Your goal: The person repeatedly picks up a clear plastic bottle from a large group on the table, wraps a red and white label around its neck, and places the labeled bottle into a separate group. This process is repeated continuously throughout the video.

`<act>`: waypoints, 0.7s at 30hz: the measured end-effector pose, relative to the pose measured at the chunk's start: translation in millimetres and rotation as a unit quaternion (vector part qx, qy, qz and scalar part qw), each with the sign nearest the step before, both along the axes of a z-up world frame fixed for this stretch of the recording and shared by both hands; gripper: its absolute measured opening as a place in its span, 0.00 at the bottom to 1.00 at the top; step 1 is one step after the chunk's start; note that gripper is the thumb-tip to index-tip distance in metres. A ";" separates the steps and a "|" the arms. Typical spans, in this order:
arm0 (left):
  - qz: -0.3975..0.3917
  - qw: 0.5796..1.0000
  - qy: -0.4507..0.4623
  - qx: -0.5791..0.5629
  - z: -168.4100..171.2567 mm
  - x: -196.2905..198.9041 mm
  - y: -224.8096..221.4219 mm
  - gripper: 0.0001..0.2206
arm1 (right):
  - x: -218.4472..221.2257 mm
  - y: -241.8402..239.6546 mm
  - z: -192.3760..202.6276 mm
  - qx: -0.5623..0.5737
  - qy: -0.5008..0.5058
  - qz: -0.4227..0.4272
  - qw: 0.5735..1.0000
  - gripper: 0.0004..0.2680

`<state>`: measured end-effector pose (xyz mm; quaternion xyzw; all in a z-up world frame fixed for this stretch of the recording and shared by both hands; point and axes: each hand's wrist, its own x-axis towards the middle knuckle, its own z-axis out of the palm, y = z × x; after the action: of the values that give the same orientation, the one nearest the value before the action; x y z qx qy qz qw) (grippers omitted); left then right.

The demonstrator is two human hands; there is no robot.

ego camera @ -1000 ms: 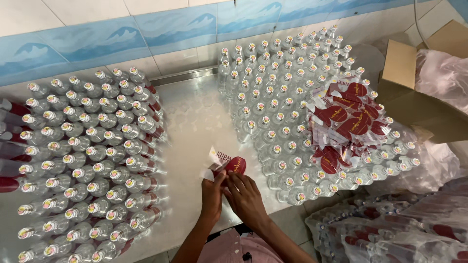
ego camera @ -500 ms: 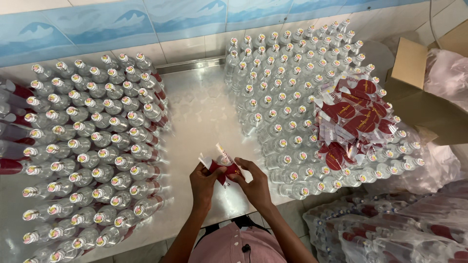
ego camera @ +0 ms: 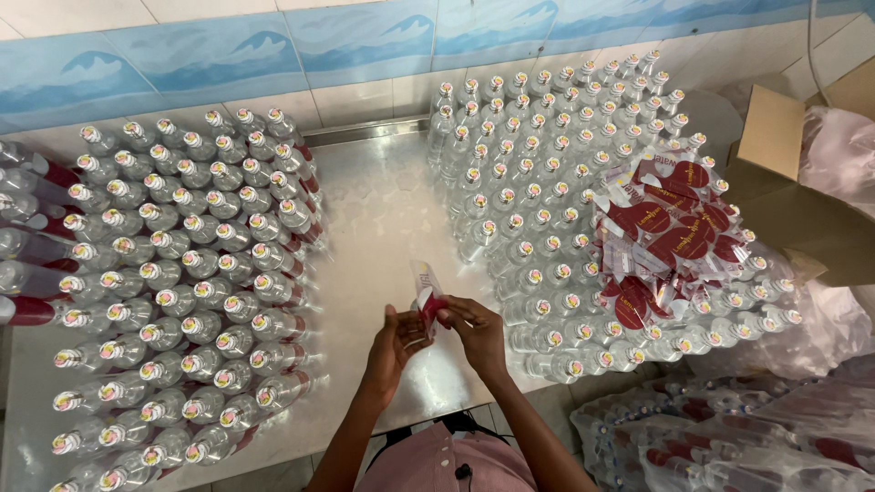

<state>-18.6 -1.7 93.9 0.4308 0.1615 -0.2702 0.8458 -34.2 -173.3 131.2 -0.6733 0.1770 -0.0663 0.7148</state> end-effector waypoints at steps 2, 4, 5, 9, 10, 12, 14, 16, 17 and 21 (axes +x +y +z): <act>-0.013 1.000 0.026 0.006 10.5 -1.3 0.2 0.27 | -3.4 -0.9 -10.6 -0.010 0.023 0.002 1.000 0.12; -0.027 0.998 0.053 0.011 14.7 -2.3 -0.2 0.21 | -6.5 -0.6 -16.3 -0.020 0.046 0.003 0.999 0.13; -0.023 0.997 0.075 0.021 13.6 -2.4 -0.6 0.21 | -7.6 0.2 -16.6 -0.015 0.035 0.001 0.999 0.13; -0.092 0.991 0.093 0.028 7.8 -4.8 5.0 0.22 | -12.9 -0.4 -28.1 -0.029 -0.013 -0.003 0.999 0.10; -0.092 0.991 0.094 0.028 0.0 -4.8 5.4 0.22 | -13.4 -1.1 -32.0 -0.029 -0.012 -0.003 0.999 0.10; -0.046 0.993 0.105 0.005 -15.6 -5.8 6.4 0.21 | -15.8 -2.3 -40.0 -0.039 0.006 -0.013 0.999 0.12; -0.033 0.994 0.098 0.038 -22.8 -4.7 5.0 0.19 | -17.9 -6.5 -62.4 -0.050 0.000 -0.015 0.999 0.11; -0.021 0.993 0.088 0.070 -23.8 -3.1 2.4 0.17 | -18.7 -9.6 -68.9 -0.062 -0.008 -0.017 0.998 0.11; -0.006 0.992 0.067 0.110 -21.3 -2.7 1.5 0.16 | -19.0 -9.8 -64.4 -0.086 -0.017 -0.009 0.996 0.10; 0.068 0.991 0.065 0.097 -26.1 -2.2 2.0 0.15 | -25.2 -18.2 -80.0 -0.108 -0.029 0.006 0.994 0.02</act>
<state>-20.8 0.2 67.8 0.4803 0.2708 -0.2222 0.8041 -59.5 -191.5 51.3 -0.7456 0.1436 -0.1006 0.6430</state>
